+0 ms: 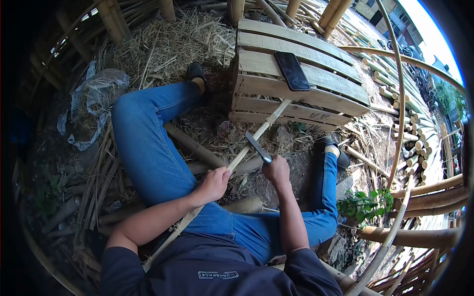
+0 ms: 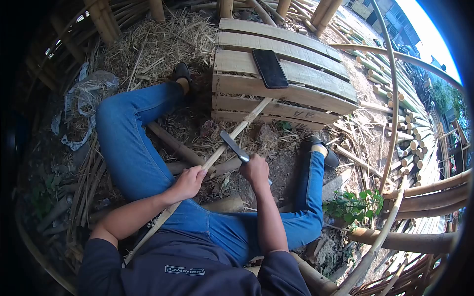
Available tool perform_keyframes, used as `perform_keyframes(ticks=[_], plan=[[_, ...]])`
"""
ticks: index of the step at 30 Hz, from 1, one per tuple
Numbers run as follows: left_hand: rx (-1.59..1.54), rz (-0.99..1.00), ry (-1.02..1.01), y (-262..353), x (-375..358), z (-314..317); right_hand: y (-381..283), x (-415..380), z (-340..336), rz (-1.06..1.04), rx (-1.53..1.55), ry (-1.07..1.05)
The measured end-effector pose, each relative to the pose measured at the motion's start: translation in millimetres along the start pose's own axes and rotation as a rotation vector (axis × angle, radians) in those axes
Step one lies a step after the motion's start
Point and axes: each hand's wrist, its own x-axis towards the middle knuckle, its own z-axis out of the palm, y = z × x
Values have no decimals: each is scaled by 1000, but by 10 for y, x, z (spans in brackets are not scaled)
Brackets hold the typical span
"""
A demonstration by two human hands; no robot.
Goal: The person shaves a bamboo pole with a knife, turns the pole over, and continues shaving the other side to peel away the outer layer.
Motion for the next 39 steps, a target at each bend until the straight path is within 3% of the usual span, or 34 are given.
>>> perform_keyframes(ticks=[3, 7, 13, 17, 23, 27, 31, 37, 39], plan=[[-14, -12, 0, 19, 10, 6, 346, 182, -71, 146, -46, 7], [-5, 31, 21, -26, 10, 34, 418, 187, 92, 142, -39, 66], [-90, -12, -15, 54, 15, -11, 259, 13, -55, 11, 72, 34], [-98, -28, -38, 43, 20, -14, -82, -195, -114, -157, 264, -164], [-99, -64, -76, 60, 44, -18, -274, -296, -146, -300, 314, -272], [-100, -53, -69, 25, 39, 15, -274, -306, -9, -287, 153, -118], [-35, -17, -5, 11, 32, 42, -286, -245, -52, -213, -16, -138], [-25, 64, 53, 10, 35, 40, -267, -171, 17, -212, -9, -48], [-34, 56, 40, 30, 25, 22, -84, 34, 86, -48, 26, 106]])
